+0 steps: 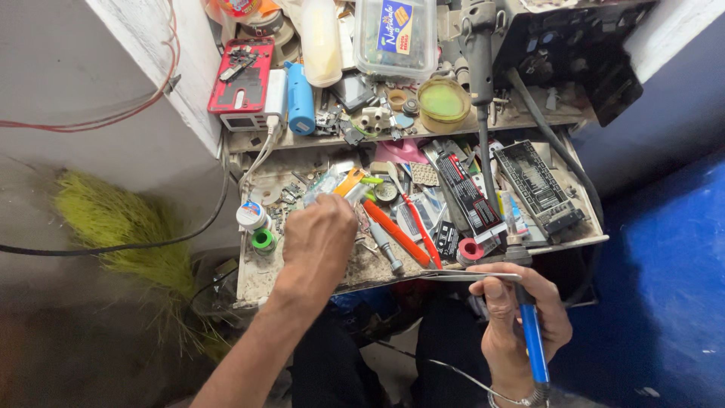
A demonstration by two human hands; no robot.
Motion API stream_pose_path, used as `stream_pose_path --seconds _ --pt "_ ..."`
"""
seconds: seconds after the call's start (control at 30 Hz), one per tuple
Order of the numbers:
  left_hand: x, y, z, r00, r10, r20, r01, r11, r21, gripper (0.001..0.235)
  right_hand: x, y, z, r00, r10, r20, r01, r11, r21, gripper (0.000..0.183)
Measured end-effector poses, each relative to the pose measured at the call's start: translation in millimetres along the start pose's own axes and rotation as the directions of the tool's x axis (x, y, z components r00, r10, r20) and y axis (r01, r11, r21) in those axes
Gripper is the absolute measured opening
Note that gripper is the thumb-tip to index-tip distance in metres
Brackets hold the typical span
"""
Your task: The person uses a soldering iron and tweezers to work on a small electronic component on a cluttered workbench. They repeatedly apply heat to the component while holding it steady, occasionally adjusting its position. The workspace contains various tools and electronic parts.
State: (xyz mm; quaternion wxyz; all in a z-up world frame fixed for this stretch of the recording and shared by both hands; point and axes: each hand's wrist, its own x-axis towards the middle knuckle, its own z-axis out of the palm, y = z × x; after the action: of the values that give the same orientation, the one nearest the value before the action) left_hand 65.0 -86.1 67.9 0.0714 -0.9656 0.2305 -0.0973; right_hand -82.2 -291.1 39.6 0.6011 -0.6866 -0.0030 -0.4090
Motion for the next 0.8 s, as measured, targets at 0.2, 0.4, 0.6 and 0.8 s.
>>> stream_pose_path --seconds 0.2,0.4,0.6,0.8 --pt "4 2 -26 0.999 0.040 -0.014 -0.042 0.976 -0.216 0.019 -3 2 -3 1.000 -0.019 -0.024 0.020 1.000 0.023 0.021" --pt "24 34 -31 0.884 0.335 -0.327 -0.462 0.508 -0.727 0.027 7 11 -12 0.972 -0.132 -0.192 0.159 0.978 0.137 0.018" --pt "-2 24 -45 0.946 0.305 -0.110 -0.274 0.571 -0.774 0.022 10 4 -12 0.983 -0.125 -0.131 0.136 0.988 0.074 0.017" --pt "-69 11 -38 0.933 0.187 -0.309 -0.350 0.260 -0.900 0.033 -1 -15 20 0.927 -0.216 0.307 0.227 0.974 0.000 0.024"
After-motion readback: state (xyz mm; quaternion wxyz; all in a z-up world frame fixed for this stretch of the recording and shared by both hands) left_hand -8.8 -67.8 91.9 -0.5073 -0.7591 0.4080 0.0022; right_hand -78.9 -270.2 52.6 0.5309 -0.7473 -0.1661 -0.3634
